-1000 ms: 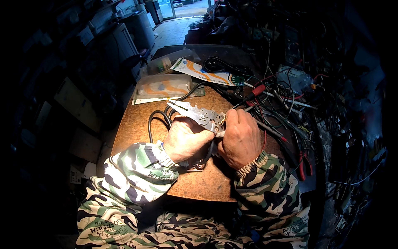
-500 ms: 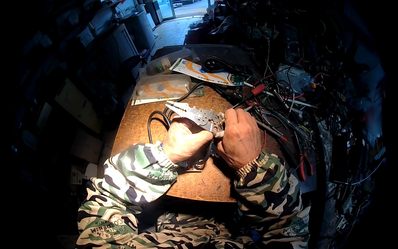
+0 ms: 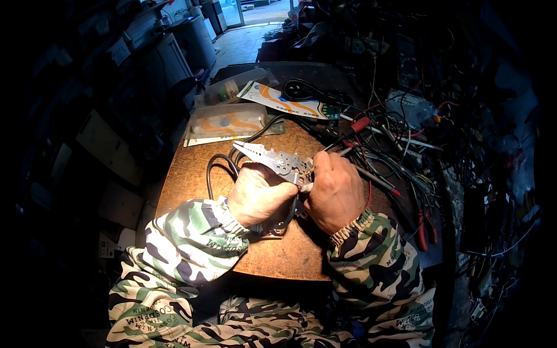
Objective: The person uses pliers to strip insulation from a black cable and then twists the exposed wires by hand. The work is performed on a cluttered workbench in a dimly lit workshop.
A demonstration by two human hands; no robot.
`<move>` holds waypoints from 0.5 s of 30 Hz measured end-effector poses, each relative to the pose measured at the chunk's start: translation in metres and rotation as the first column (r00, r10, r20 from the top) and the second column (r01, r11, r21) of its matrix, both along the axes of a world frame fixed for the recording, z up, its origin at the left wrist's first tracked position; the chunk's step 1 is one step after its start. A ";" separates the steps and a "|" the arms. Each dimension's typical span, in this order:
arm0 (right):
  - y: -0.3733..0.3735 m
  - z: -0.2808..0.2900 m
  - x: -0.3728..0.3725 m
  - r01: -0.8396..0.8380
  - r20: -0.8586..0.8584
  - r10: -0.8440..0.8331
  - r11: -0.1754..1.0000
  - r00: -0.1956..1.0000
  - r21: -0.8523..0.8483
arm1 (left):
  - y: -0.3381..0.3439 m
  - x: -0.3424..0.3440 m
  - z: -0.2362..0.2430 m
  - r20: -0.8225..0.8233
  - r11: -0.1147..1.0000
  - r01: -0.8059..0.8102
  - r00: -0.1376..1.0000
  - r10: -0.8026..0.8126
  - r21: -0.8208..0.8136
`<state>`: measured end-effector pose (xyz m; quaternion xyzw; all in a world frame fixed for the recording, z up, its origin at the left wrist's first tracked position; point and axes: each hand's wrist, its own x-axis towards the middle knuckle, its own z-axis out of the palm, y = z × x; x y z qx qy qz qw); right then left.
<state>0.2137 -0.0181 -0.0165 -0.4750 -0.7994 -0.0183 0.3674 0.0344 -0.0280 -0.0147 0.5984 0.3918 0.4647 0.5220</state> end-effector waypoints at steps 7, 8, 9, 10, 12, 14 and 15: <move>0.002 -0.006 -0.004 0.034 0.000 -0.034 0.999 0.999 0.041 | -0.001 0.000 -0.001 -0.019 0.999 -0.023 1.000 0.024 0.040; 0.002 -0.006 -0.003 0.038 0.005 -0.038 0.999 0.999 0.039 | 0.000 0.001 -0.001 -0.024 0.999 -0.018 1.000 0.019 0.041; 0.002 -0.007 -0.002 0.043 0.010 -0.043 0.998 0.999 0.036 | 0.000 0.002 0.000 -0.015 0.999 -0.010 1.000 0.010 0.048; 0.003 -0.007 -0.001 0.048 0.015 -0.049 0.998 0.999 0.033 | 0.002 0.003 0.000 -0.006 0.998 0.000 1.000 0.000 0.055; 0.001 -0.006 0.001 0.081 0.011 -0.081 0.996 0.997 0.025 | 0.004 0.005 -0.001 0.008 0.998 0.032 0.999 -0.032 0.047; 0.001 -0.006 -0.003 0.067 0.002 -0.067 0.998 0.998 0.005 | 0.003 0.001 0.002 0.005 1.000 0.024 1.000 -0.024 0.020; 0.003 -0.005 -0.009 0.033 -0.006 -0.033 0.999 0.999 -0.011 | -0.003 -0.002 0.004 0.010 1.000 -0.019 1.000 0.019 0.014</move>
